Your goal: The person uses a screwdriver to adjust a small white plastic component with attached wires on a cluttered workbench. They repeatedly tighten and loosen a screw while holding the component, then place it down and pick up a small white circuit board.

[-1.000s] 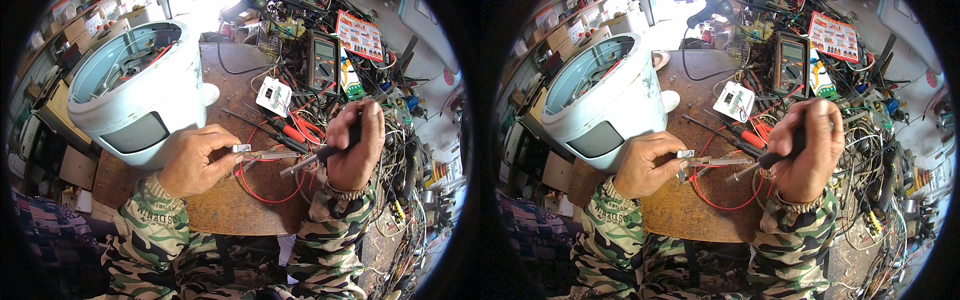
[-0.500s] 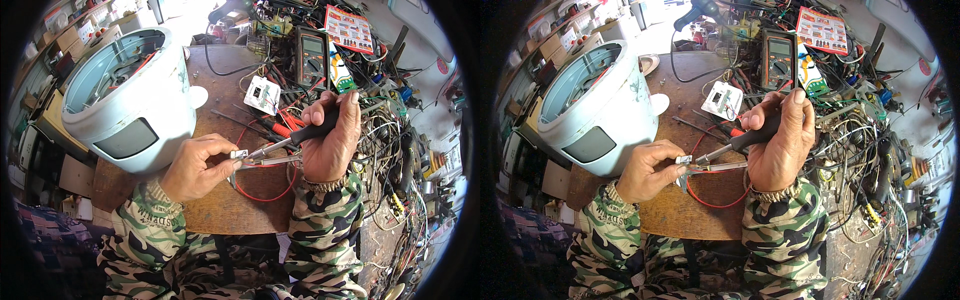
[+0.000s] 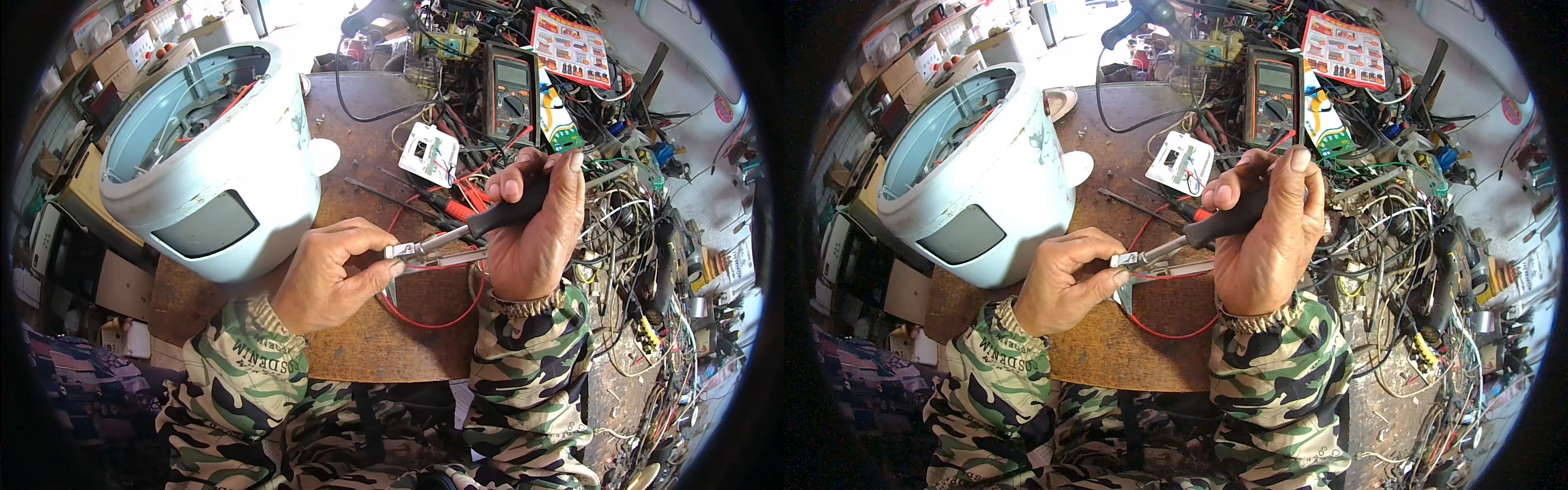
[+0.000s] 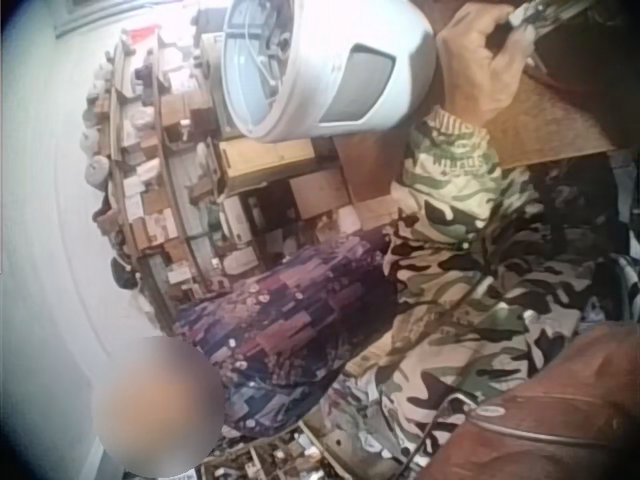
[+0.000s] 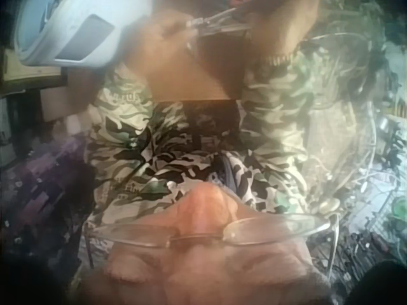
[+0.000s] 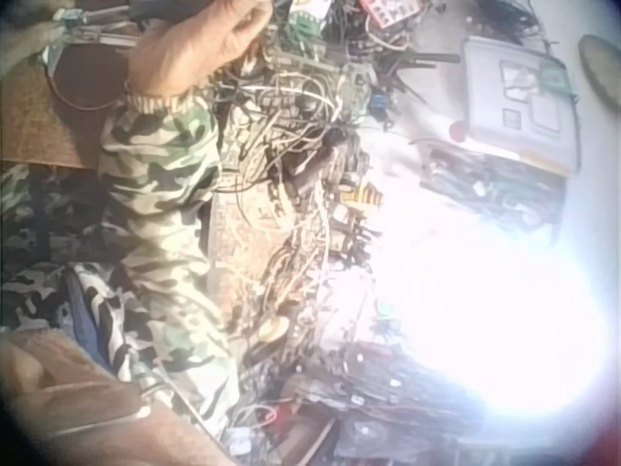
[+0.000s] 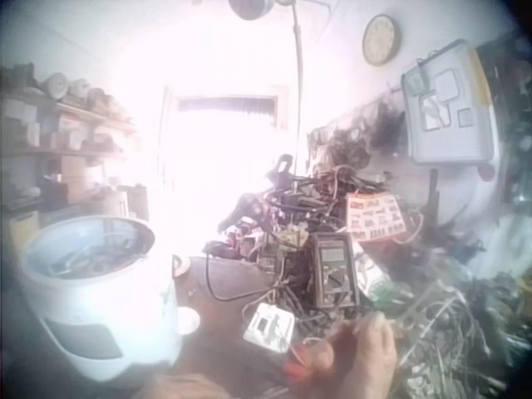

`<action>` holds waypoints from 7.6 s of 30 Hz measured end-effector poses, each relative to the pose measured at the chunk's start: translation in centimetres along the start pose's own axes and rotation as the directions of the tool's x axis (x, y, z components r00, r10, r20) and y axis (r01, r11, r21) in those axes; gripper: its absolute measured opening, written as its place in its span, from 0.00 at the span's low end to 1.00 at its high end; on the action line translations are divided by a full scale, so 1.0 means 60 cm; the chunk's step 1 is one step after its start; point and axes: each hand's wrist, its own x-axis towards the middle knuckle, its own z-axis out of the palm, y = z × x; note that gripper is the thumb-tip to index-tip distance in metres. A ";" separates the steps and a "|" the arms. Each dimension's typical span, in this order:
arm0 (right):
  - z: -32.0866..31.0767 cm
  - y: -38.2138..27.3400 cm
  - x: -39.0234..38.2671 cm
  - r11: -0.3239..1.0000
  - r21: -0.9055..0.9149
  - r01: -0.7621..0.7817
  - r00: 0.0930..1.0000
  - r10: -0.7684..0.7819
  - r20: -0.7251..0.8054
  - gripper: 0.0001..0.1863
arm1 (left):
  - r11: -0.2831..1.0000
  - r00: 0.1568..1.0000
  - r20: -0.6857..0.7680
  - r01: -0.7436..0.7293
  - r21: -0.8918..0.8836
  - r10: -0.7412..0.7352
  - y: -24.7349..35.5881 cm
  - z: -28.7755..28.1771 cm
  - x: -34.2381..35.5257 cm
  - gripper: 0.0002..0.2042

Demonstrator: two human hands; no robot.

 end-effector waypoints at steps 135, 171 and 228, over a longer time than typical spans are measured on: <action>-0.046 -0.041 0.007 0.774 -0.602 -0.198 0.854 0.438 0.282 0.13 | 0.978 0.988 -0.104 -0.094 0.184 0.115 0.000 -0.053 -0.014 0.08; -0.089 -0.015 0.028 0.449 -0.886 -0.115 0.942 0.332 0.046 0.13 | 0.959 0.973 -0.034 0.217 -0.179 -0.227 0.002 -0.058 -0.012 0.15; -0.074 -0.031 0.007 0.602 -0.726 -0.333 0.528 0.757 0.385 0.12 | 0.974 0.983 -0.163 0.050 -0.219 -0.087 -0.008 -0.042 -0.011 0.12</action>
